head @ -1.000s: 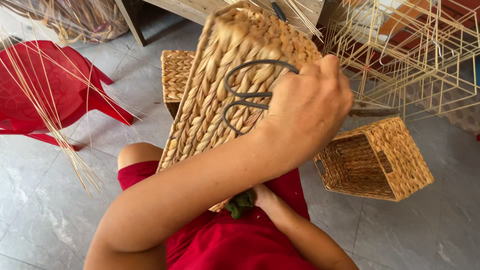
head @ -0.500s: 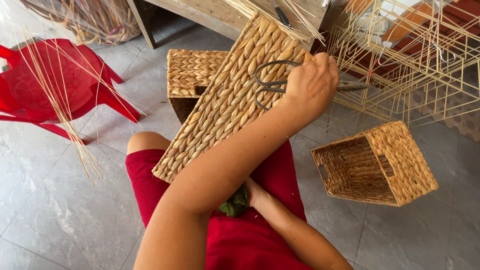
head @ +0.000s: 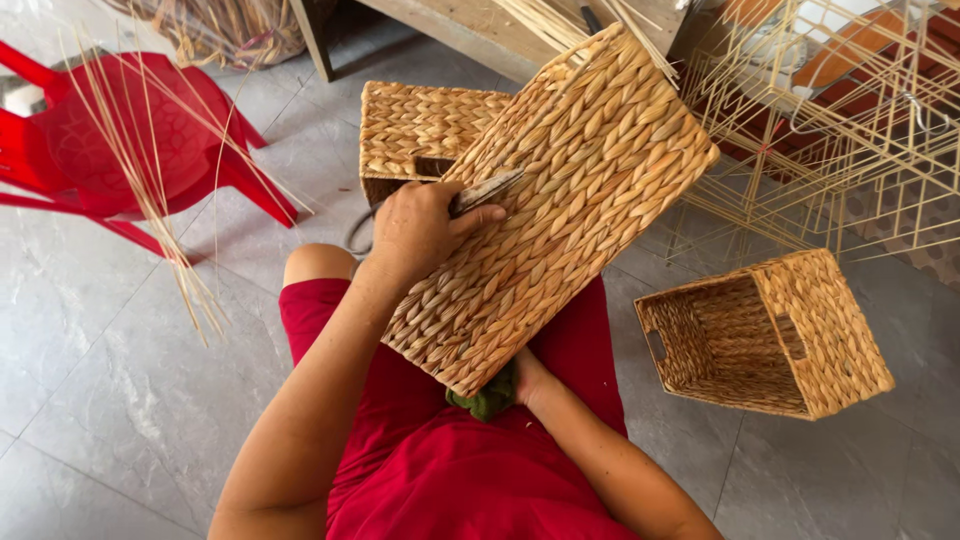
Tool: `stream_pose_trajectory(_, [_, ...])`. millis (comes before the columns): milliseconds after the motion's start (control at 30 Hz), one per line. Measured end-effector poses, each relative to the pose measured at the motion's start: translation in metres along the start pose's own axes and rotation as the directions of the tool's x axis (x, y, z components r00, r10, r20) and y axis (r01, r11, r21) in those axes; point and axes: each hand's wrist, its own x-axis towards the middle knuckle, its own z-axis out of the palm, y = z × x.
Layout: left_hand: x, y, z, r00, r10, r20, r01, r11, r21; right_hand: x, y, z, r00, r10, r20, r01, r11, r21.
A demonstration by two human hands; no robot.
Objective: The person wipes the exterior and interior surfaces of a woven basket using a green cloth. They rotate the basket to access different sides and occasionally use scissors to trim loose fibers. The person handles multiple baskets, moving them between the lap and the floor.
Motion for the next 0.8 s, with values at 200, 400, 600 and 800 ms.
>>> stream_pose_trajectory(200, [-0.007, -0.009, -0.005, 0.999, 0.041, -0.02, -0.043, 0.987, -0.152, -0.001, 0.002, -0.012, 0.993, -0.004, -0.117, -0.015, 0.987, -0.157])
stream_pose_trajectory(400, [-0.026, -0.028, -0.067, 0.998, 0.03, -0.062, -0.045, 0.967, -0.251, 0.005, -0.02, -0.021, 0.872, -0.47, -0.135, 0.242, 0.655, -0.716])
stream_pose_trajectory(600, [-0.04, -0.059, -0.138, 0.984, -0.001, -0.176, -0.041, 0.972, -0.231, 0.047, -0.102, 0.021, 0.591, -0.688, 0.422, 0.379, -0.225, -0.898])
stream_pose_trajectory(800, [-0.05, -0.07, -0.142, 0.974, -0.072, -0.213, 0.009, 0.96, -0.28, 0.123, -0.159, 0.075, 0.69, -0.551, 0.47, -0.067, -0.695, -0.716])
